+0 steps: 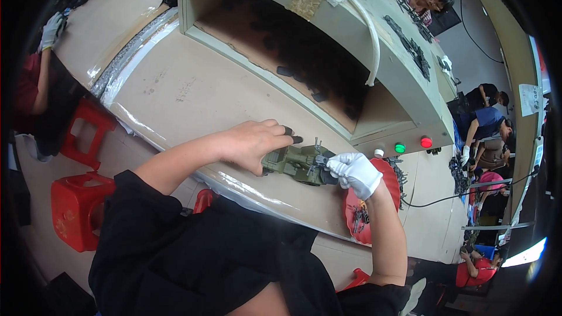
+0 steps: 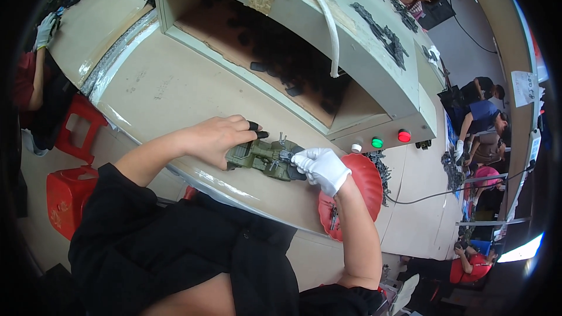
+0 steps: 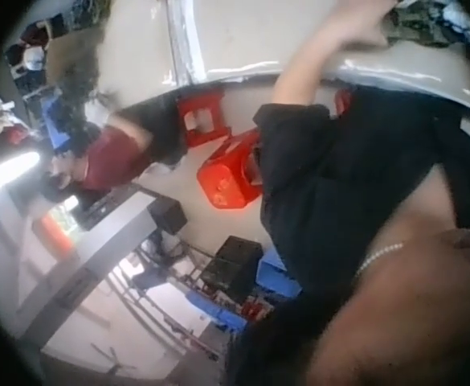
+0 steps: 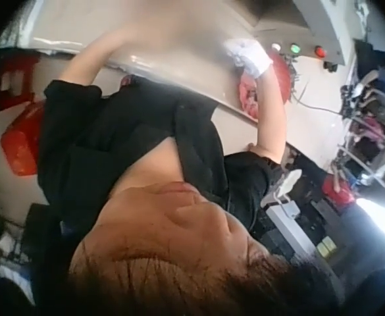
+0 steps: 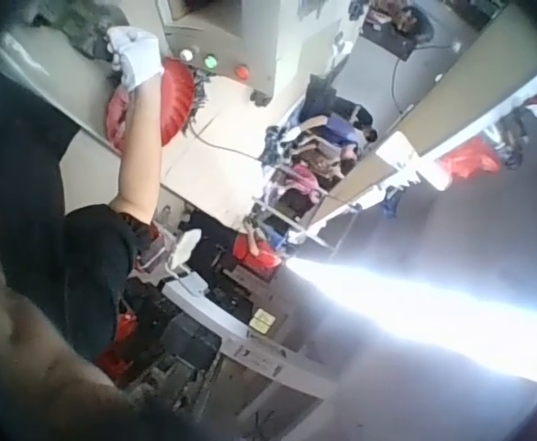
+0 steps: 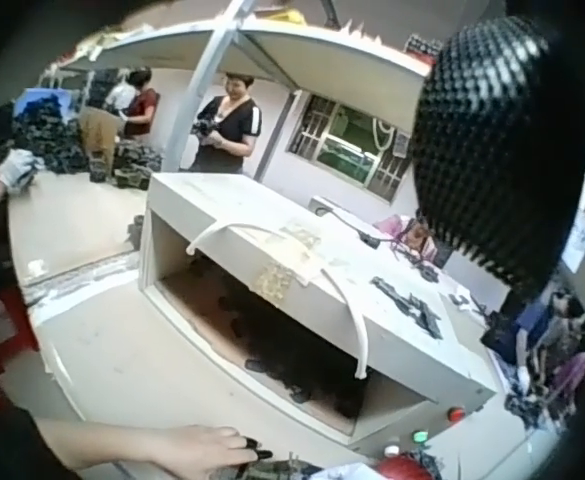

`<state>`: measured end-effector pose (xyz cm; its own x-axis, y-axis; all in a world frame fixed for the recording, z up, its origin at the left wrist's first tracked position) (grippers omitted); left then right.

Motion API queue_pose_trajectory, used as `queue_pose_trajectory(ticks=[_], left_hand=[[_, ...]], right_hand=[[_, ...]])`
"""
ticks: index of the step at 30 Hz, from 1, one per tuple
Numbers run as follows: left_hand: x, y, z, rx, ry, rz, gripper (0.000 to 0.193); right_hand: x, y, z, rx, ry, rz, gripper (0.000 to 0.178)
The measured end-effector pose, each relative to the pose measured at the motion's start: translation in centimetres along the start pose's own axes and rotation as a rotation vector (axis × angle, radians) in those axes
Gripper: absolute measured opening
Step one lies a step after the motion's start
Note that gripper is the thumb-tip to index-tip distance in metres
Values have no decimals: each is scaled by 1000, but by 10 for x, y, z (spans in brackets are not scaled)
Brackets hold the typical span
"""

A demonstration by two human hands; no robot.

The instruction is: The person assembles small plastic toy tanks by hand at a factory workstation, joining plastic parts such as the tank chassis and tank turret together.

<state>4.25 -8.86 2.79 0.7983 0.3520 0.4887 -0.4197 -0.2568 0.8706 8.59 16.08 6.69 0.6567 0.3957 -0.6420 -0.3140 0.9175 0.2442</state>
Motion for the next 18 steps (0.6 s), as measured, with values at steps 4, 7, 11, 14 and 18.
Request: queue_pose_trajectory(ticks=[4,7,11,14,18], left_hand=[[-6,-1,6,152,-108,66,56],[-12,-4,16,310,-168,90,59],[-26,-13,21,217,-98,183,63],[-34,-32,18,323,-192,301,60],[-28,-32,18,330,-202,359,59]], right_hand=[[-24,6,11,432,449,830,39],[-64,-27,20,844,989,992,40],[-63,-71,-9,392,1224,1233,39],[-55,-81,-21,365,1150,1285,48],[-49,-81,-22,363,1076,1366,47]])
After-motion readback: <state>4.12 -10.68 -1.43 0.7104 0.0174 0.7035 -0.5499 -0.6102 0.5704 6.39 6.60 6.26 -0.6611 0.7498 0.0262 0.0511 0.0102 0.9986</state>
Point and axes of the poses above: each hand's wrist, its own z-axis away from the middle knuckle, its own y-axis out of the back of the hand, x = y × z, the point moved 1 cm from there along -z, towards the middle knuckle, and after that the axes turned 4 degrees about -y, right-handed, at the moved point
